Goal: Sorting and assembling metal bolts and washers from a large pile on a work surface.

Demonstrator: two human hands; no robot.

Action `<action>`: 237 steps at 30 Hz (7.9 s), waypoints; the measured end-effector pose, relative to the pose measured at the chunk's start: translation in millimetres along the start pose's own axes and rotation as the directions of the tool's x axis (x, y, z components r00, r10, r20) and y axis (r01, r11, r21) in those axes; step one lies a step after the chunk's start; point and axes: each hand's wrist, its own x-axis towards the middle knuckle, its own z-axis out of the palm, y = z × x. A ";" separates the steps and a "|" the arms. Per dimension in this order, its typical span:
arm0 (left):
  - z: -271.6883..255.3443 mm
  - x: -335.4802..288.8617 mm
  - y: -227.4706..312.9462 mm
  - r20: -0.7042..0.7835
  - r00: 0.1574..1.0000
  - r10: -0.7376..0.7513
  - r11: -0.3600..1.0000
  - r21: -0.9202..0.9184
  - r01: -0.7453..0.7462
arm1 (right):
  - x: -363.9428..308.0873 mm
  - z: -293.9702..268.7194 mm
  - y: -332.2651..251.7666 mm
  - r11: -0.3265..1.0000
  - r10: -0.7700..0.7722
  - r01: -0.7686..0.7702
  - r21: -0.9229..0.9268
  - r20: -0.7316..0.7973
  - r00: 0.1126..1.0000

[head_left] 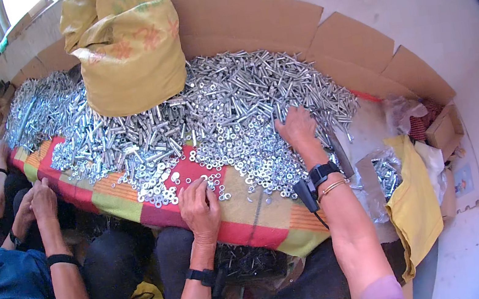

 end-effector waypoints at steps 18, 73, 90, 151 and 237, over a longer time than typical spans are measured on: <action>0.1 -3.7 -9.6 -0.090 0.996 -0.004 1.000 -0.005 0.003 | -96.0 -3.6 26.3 0.610 0.080 -0.041 0.791 -0.010 0.997; -42.1 -50.7 77.6 0.054 0.962 0.268 0.892 -0.392 -0.227 | -217.5 14.7 -26.7 -0.593 -0.583 -0.731 0.338 0.445 0.679; -18.0 -11.9 21.3 0.364 0.907 0.212 0.977 -0.047 -0.209 | -222.0 -14.4 -31.8 -0.307 -0.300 -0.534 0.788 0.452 0.840; 57.0 13.6 49.0 0.354 0.880 0.317 0.946 -0.055 -0.319 | -221.1 -36.4 14.8 -0.391 -0.161 -0.517 0.762 0.496 0.853; 36.9 31.7 26.7 0.400 0.876 0.270 0.960 -0.179 -0.214 | -202.3 -21.9 -10.9 -0.784 -0.255 -0.506 0.358 0.558 0.790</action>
